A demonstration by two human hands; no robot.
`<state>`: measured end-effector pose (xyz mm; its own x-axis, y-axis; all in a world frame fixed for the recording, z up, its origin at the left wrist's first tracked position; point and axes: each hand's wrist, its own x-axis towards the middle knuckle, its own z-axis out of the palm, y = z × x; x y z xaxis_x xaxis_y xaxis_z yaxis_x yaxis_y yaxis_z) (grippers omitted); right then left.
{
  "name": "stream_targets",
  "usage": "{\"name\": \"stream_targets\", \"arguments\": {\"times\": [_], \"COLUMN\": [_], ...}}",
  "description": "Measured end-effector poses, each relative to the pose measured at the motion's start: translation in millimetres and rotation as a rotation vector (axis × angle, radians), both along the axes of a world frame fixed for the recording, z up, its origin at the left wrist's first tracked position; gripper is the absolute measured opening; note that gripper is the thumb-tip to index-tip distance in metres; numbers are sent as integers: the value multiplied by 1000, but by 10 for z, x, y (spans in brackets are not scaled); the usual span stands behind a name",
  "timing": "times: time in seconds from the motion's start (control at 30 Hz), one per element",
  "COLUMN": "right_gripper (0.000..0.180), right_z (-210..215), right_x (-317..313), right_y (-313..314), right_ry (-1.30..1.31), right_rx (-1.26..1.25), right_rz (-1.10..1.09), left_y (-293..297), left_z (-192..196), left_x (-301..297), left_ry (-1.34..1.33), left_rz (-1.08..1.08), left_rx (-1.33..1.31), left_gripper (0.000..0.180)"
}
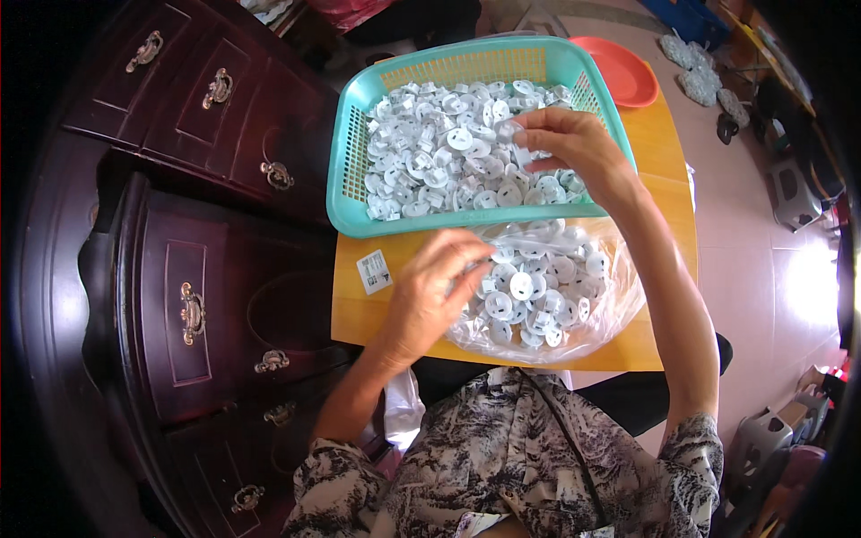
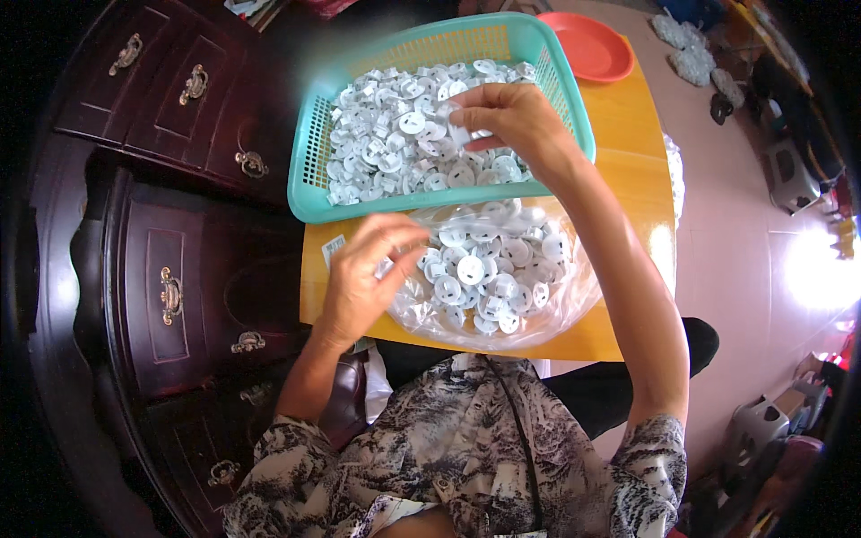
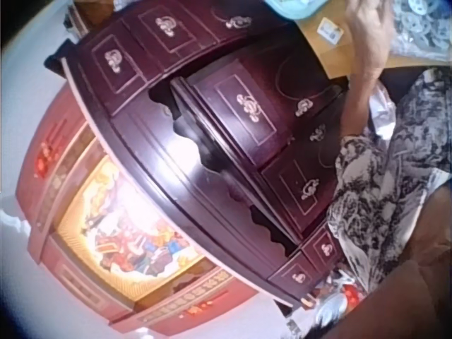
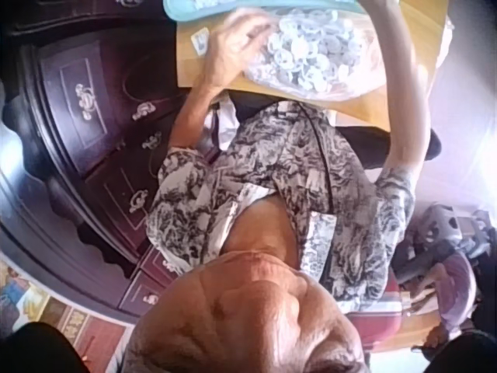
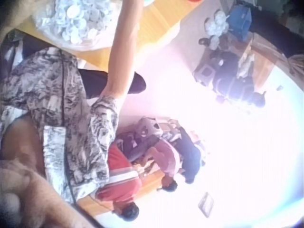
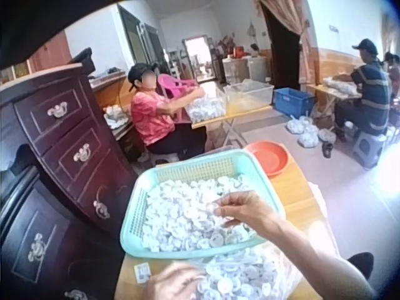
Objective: The person sorts small white plastic components by hand, transferring them from a basket into a plastic bag.
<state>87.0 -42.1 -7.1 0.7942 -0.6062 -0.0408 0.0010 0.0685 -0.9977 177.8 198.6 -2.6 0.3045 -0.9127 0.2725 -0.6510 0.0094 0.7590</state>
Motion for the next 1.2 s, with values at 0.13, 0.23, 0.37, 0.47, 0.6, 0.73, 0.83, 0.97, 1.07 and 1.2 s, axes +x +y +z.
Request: {"name": "stream_targets", "arguments": {"times": [0.13, 0.23, 0.37, 0.47, 0.6, 0.73, 0.83, 0.97, 1.07, 1.2], "right_gripper": [21, 17, 14, 15, 16, 13, 11, 8, 12, 20], "right_z": [317, 146, -82, -204, -213, 20, 141, 140, -128, -362], "right_x": [-410, -647, -754, -759, -783, -761, -612, -351, -114, 191], "right_y": [443, 833, 1104, 1200, 1215, 1041, 773, 299, 57, 48], "right_ry": [46, 112, 160, 217, 224, 165, 212, 221, 318, 421], "right_rx": [-7, -122, -476, -564, -737, -828, -771, -868, -910, -970], "right_rz": [234, 301, 331, 342, 328, 234, 74, -59, 9, 91], "left_y": [-79, -327, -719, -994, -1263, -1371, -1408, -1442, -1441, -1390], "left_z": [104, 70, 60, -81, -199, -233, -244, -273, -234, -241], "left_x": [307, 548, 820, 969, 939, 921, 903, 905, 889, 1001], "left_ry": [-103, -250, -277, -500, -640, -656, -660, -665, -666, -630], "left_rz": [118, 123, 69, -28, 7, 54, 118, 113, 62, -22], "left_rx": [-32, -66, 28, 22, 156, 221, 333, 312, 271, 205], "left_gripper": [23, 22, 25, 28, 30, 33, 40, 42, 38, 27]}}
